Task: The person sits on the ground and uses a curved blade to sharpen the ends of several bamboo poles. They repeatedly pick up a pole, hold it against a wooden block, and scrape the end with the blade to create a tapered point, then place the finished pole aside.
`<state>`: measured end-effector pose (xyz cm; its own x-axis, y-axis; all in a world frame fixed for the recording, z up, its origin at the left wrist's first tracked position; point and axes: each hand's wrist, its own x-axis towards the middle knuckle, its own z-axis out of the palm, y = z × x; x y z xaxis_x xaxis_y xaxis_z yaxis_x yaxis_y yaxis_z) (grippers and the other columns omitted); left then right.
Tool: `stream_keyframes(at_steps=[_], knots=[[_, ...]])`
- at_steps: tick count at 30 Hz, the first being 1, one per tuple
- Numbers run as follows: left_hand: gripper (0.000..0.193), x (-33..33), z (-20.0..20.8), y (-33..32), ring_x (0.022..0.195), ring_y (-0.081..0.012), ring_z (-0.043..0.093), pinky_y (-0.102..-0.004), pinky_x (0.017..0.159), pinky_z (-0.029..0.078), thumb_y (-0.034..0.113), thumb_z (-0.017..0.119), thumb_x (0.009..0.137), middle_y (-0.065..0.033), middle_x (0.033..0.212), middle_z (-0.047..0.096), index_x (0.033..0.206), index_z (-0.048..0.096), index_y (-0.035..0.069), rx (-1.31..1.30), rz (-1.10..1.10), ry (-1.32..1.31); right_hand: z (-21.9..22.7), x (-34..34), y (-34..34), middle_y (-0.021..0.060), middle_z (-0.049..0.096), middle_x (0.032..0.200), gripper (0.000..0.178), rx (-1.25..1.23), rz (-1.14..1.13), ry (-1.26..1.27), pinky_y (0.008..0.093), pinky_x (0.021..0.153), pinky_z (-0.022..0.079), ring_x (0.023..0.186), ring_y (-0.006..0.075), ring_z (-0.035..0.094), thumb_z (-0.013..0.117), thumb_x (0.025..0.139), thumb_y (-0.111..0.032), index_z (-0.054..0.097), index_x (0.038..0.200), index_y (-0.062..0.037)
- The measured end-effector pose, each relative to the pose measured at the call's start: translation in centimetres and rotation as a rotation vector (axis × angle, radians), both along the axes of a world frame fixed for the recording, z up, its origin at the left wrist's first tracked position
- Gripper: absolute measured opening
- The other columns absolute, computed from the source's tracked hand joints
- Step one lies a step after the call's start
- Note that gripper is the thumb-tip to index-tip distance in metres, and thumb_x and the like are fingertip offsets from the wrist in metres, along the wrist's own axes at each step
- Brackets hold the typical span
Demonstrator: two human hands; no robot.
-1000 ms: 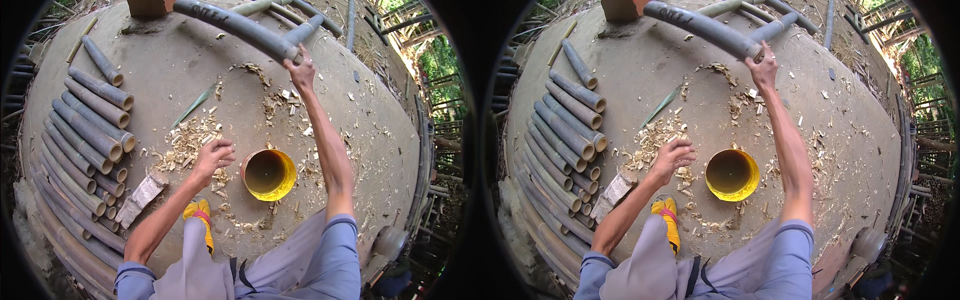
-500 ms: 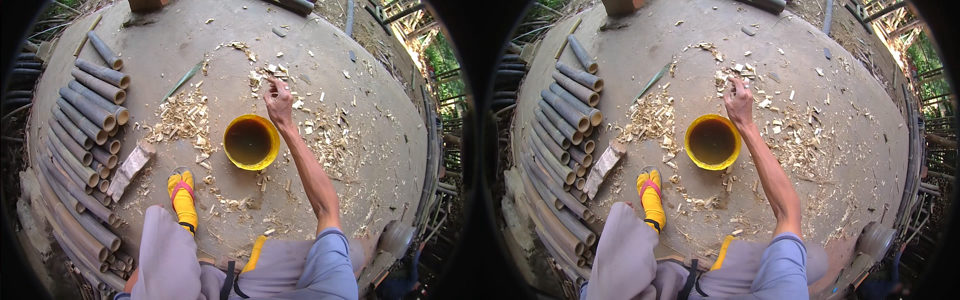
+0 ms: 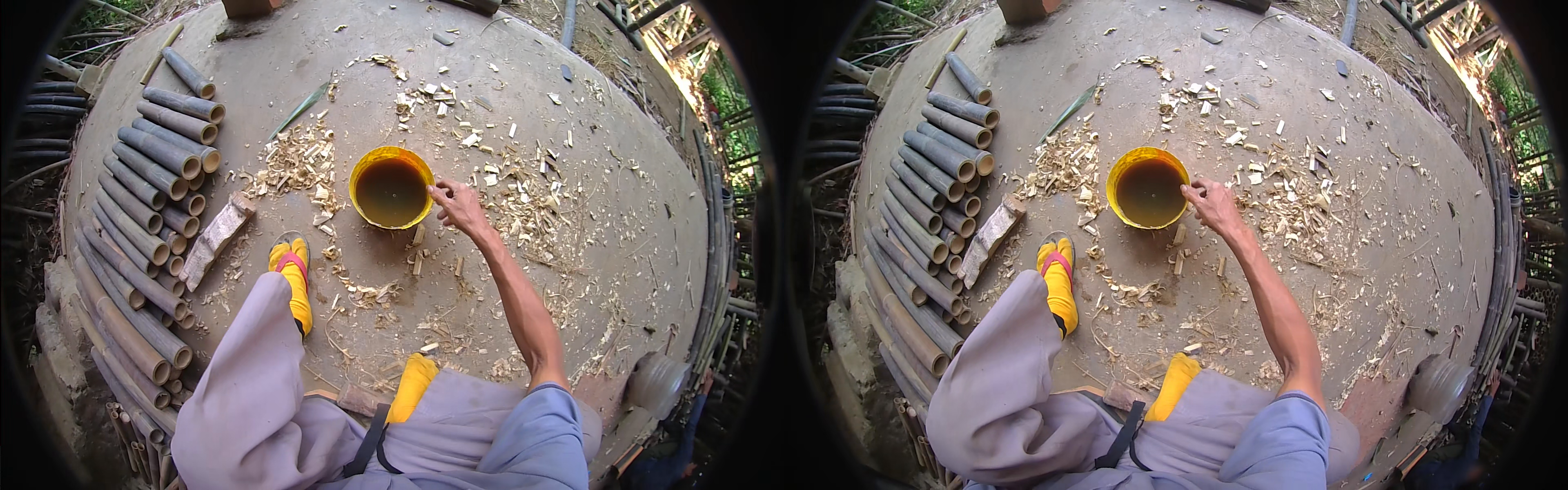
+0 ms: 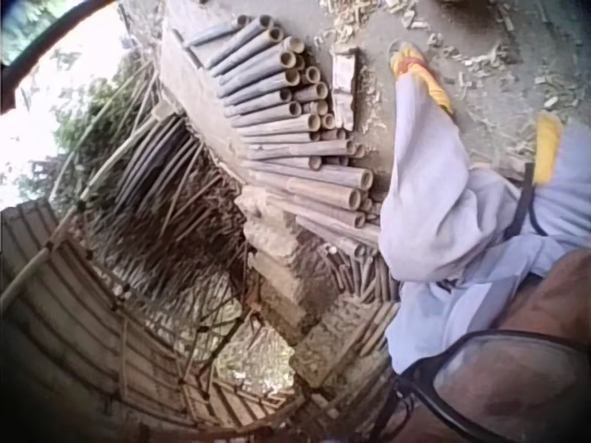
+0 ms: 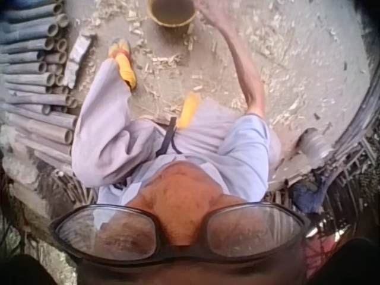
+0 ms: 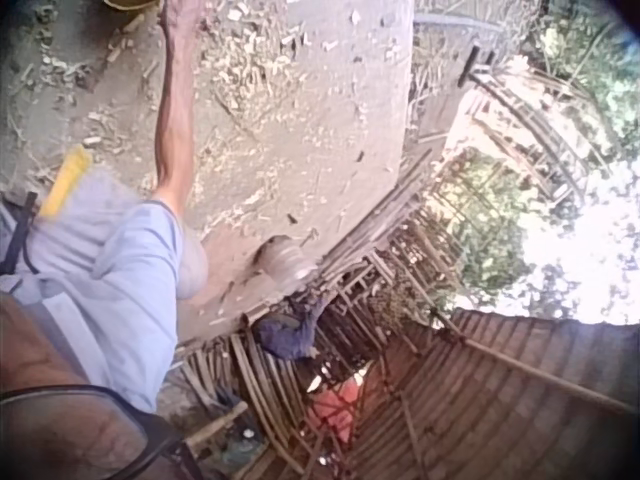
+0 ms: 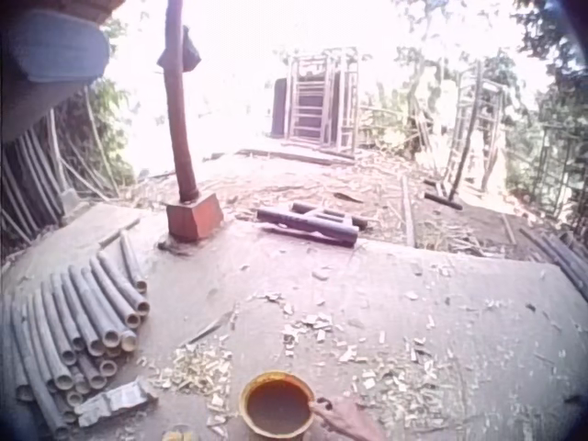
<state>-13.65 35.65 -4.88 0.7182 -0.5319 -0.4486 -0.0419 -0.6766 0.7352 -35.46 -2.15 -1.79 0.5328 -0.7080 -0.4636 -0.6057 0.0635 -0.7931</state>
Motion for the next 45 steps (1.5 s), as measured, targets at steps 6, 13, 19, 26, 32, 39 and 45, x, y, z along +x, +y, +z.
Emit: stream_keyframes(at_steps=[6, 13, 19, 26, 32, 39, 45], knots=[[0.023, -0.8, 0.3, -7.5, 0.082, -0.0178, 0.061, -0.0285, 0.07, 0.052, 0.001, 0.058, 0.08, -0.0099, 0.093, 0.058, 0.103, 0.056, 0.001, -0.09, -0.106, 0.047, -0.9, 0.0, 3.0, 0.0214, 0.065, 0.081, 0.043, 0.099, -0.217, -0.232, 0.0293, 0.045, 0.054, 0.057, 0.0208, 0.066, 0.053, 0.09, -0.021, 0.047, 0.124, 0.0047], [0.023, -1.4, 0.1, -13.5, 0.082, -0.0179, 0.061, -0.0286, 0.07, 0.052, 0.001, 0.058, 0.08, -0.0098, 0.093, 0.058, 0.103, 0.056, 0.001, -0.136, -0.178, 0.113, -3.1, 1.6, 3.0, 0.0258, 0.063, 0.08, 0.035, -0.316, -0.336, -0.156, 0.0416, 0.071, 0.049, 0.078, 0.0349, 0.065, 0.049, 0.08, -0.016, 0.06, 0.102, 0.008], [0.023, -1.1, -0.4, -14.1, 0.082, -0.018, 0.061, -0.0287, 0.07, 0.052, 0.001, 0.058, 0.079, -0.0098, 0.092, 0.058, 0.102, 0.056, 0.001, -0.153, -0.186, 0.155, -4.7, 3.1, 1.5, 0.025, 0.062, 0.075, 0.033, -0.3, -0.383, -0.205, 0.042, 0.064, 0.048, 0.07, 0.0335, 0.064, 0.048, 0.08, -0.016, 0.061, 0.103, 0.0046], [0.023, -0.2, 0.0, -6.9, 0.081, -0.0181, 0.061, -0.0289, 0.069, 0.052, 0.0, 0.058, 0.079, -0.0097, 0.092, 0.058, 0.102, 0.057, 0.001, -0.128, -0.165, 0.128, -5.5, 4.3, -1.9, 0.025, 0.064, 0.083, 0.034, -0.343, -0.424, -0.147, 0.0417, 0.068, 0.05, 0.075, 0.0333, 0.065, 0.048, 0.08, -0.016, 0.061, 0.104, 0.0039], [0.023, -0.2, 0.8, 12.0, 0.081, -0.0181, 0.061, -0.029, 0.069, 0.051, 0.0, 0.058, 0.078, -0.0096, 0.092, 0.057, 0.102, 0.057, 0.001, 0.094, -0.034, 0.049, -2.8, 5.9, 0.9, 0.0177, 0.063, 0.087, 0.032, -0.075, -0.481, -0.267, 0.0334, 0.05, 0.058, 0.063, 0.0257, 0.067, 0.047, 0.091, -0.017, 0.053, 0.117, 0.0006], [0.023, -0.7, 2.1, 32.9, 0.081, -0.0182, 0.061, -0.0291, 0.069, 0.051, 0.0, 0.058, 0.078, -0.0096, 0.091, 0.057, 0.101, 0.057, 0.001, 0.346, 0.113, -0.003, 2.8, 4.6, 5.3, 0.0219, 0.066, 0.09, 0.041, -0.353, -0.335, 0.023, 0.0349, 0.055, 0.054, 0.066, 0.0252, 0.067, 0.055, 0.089, -0.025, 0.051, 0.122, -0.0006], [0.023, 0.4, 0.5, 36.3, 0.081, -0.0183, 0.06, -0.0293, 0.069, 0.051, 0.0, 0.059, 0.078, -0.0095, 0.091, 0.057, 0.101, 0.057, 0.001, 0.291, 0.047, -0.031, 13.0, 0.6, 11.7, 0.0234, 0.064, 0.096, 0.033, -0.648, 0.348, 0.464, 0.0447, 0.078, 0.049, 0.089, 0.0371, 0.062, 0.055, 0.084, -0.018, 0.054, 0.113, -0.0007]])
